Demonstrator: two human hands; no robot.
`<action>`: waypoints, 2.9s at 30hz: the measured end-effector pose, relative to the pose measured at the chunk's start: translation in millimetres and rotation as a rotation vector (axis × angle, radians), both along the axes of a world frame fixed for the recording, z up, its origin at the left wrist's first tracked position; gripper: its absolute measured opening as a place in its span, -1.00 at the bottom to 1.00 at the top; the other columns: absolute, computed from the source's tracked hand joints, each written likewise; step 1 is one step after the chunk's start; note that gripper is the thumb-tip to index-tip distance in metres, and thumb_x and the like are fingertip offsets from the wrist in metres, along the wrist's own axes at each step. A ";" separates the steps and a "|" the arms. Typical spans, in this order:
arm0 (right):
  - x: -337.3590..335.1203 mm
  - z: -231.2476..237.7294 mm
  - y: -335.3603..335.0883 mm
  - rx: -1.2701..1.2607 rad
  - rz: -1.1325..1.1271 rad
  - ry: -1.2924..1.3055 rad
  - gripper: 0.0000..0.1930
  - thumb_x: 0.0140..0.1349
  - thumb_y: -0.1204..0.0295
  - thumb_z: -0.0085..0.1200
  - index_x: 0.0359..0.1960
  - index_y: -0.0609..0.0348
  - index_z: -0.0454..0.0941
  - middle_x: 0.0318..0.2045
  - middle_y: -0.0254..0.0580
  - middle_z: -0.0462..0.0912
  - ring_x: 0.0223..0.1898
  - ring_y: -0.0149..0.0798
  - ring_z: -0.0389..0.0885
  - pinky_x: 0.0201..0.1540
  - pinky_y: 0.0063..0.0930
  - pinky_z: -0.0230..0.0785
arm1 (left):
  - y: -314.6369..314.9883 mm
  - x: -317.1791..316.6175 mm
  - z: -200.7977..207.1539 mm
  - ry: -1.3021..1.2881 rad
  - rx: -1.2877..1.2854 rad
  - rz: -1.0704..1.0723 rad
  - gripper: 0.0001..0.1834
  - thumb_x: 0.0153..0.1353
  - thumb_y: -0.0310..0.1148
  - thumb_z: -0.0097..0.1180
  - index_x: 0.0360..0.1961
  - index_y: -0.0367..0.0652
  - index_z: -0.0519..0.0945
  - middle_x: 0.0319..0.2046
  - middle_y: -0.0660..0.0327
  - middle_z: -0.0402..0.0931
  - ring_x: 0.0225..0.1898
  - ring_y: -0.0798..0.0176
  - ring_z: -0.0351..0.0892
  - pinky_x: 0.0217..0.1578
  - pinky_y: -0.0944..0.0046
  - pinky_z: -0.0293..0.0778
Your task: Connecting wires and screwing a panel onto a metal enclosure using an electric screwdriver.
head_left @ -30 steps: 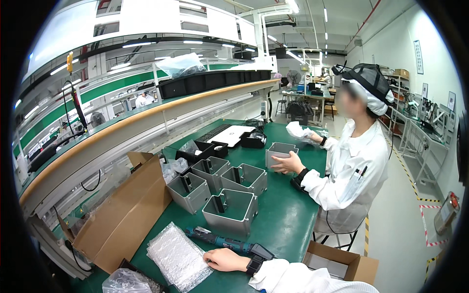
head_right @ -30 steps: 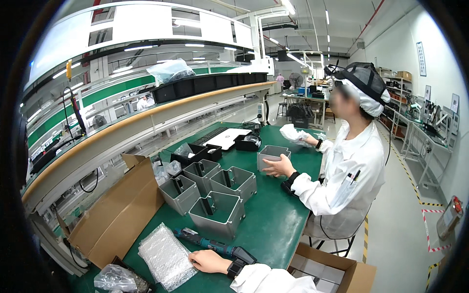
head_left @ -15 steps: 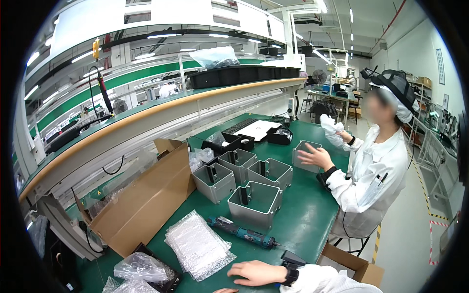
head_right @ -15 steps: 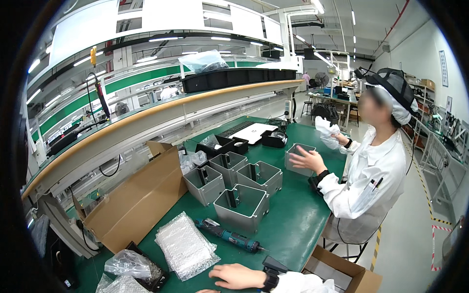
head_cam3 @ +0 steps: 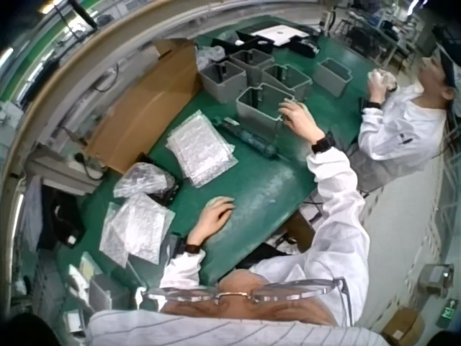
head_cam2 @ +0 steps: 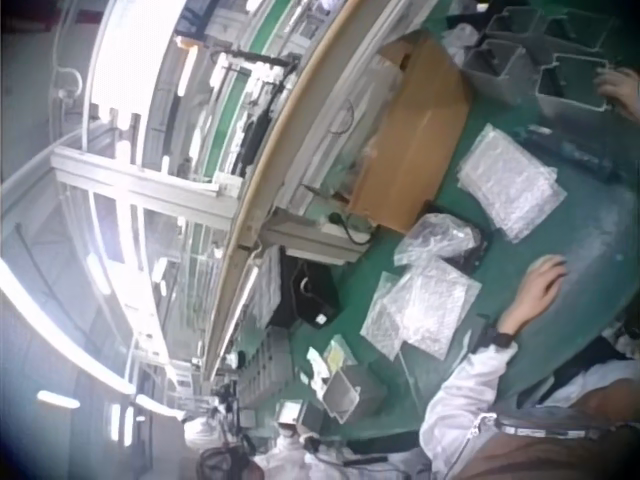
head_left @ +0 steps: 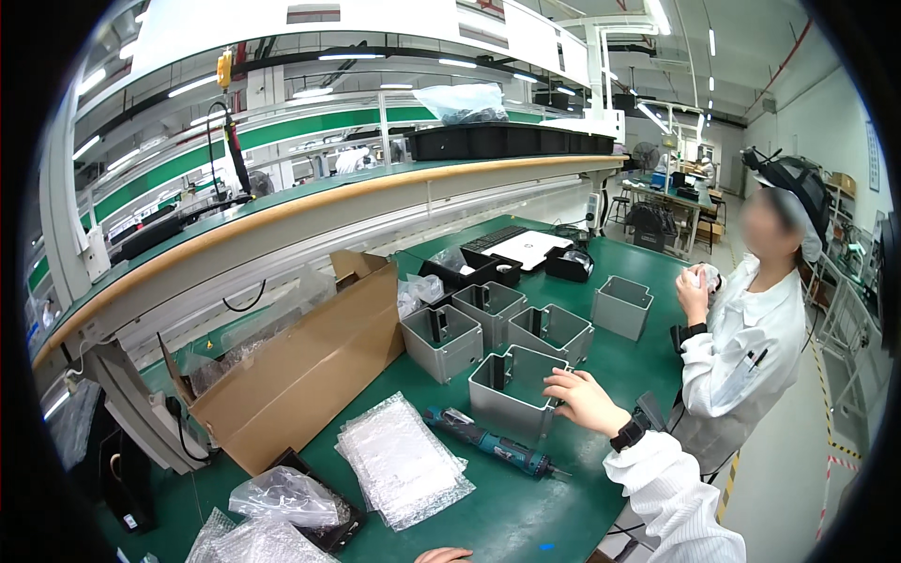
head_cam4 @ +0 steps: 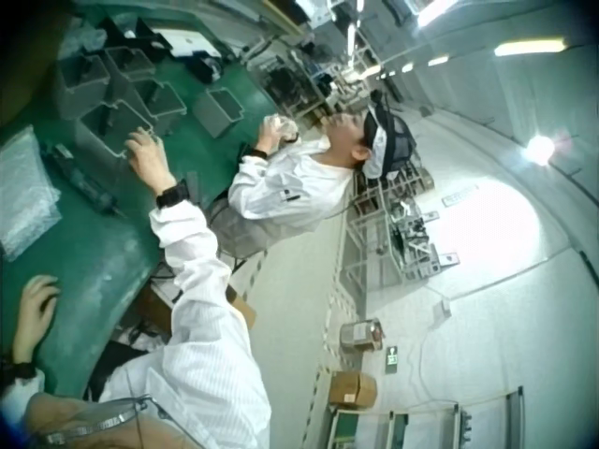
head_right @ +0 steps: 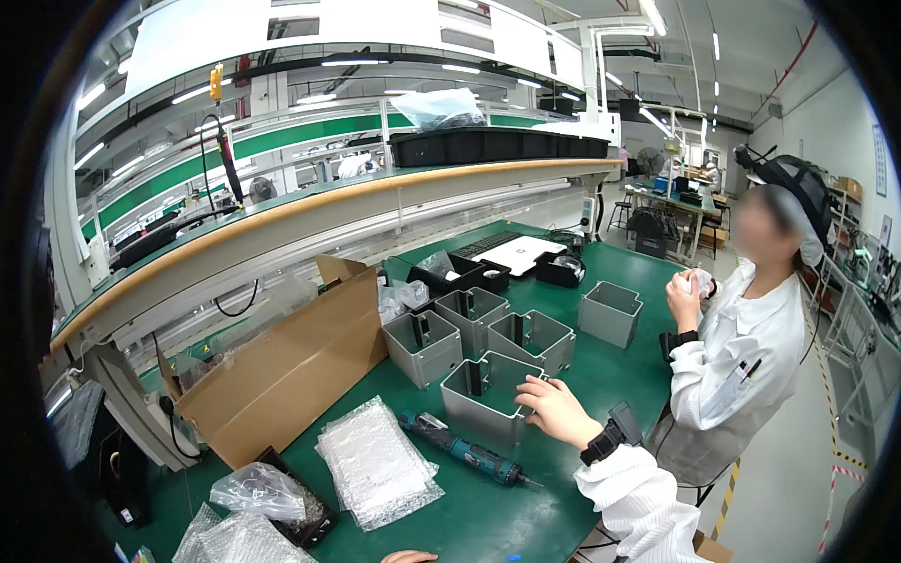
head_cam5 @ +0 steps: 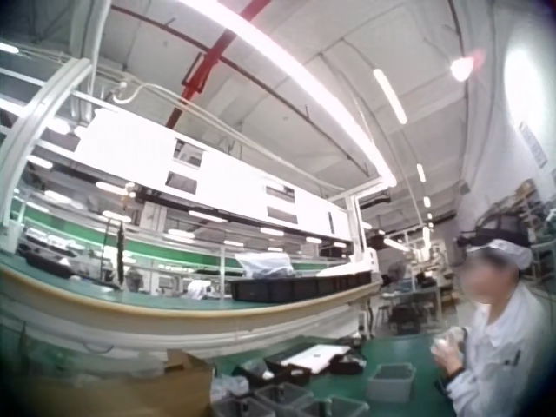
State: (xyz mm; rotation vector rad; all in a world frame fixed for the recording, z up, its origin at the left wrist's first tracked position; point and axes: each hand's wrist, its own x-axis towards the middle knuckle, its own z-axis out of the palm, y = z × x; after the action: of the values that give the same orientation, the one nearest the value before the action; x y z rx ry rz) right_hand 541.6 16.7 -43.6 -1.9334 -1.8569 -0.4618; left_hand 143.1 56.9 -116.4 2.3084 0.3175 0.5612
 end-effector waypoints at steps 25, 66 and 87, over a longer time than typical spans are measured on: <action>-221.5 23.7 -83.5 -0.092 0.512 -0.135 -0.84 -0.10 0.38 0.19 -0.46 0.01 0.49 -0.55 -0.49 0.47 -0.55 -0.45 0.47 -0.57 -0.59 0.30 | 22.5 -9.0 -13.4 -0.651 -0.476 0.737 -0.85 0.28 -0.50 -0.14 -0.27 -0.27 0.49 -0.52 0.26 0.45 -0.45 0.48 0.41 -0.41 0.48 0.33; -190.4 92.9 64.2 0.488 0.384 0.841 -0.93 0.09 0.67 0.01 -0.40 0.32 0.53 -0.59 -0.20 0.57 -0.56 -0.38 0.55 -0.47 -0.55 0.36 | 50.3 -27.2 -12.9 -0.437 -0.635 0.598 -0.84 0.27 -0.42 -0.12 -0.29 -0.25 0.50 -0.45 0.28 0.45 -0.37 0.43 0.43 -0.31 0.48 0.35; -244.4 109.9 14.8 0.281 0.688 0.938 -0.81 -0.08 0.58 0.24 -0.38 0.25 0.55 -0.37 -0.20 0.50 -0.37 -0.35 0.48 -0.27 -0.52 0.34 | 12.5 -79.3 137.1 -0.972 -0.518 0.541 -0.72 0.28 -0.46 0.00 0.00 -0.27 0.41 -0.12 0.20 0.52 -0.13 0.35 0.49 -0.07 0.38 0.37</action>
State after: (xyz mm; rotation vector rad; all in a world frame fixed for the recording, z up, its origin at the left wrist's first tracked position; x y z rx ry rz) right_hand 297.1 31.5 66.3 -0.9308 -1.5272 0.3444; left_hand 63.8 69.5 20.7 1.2351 0.5182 1.5607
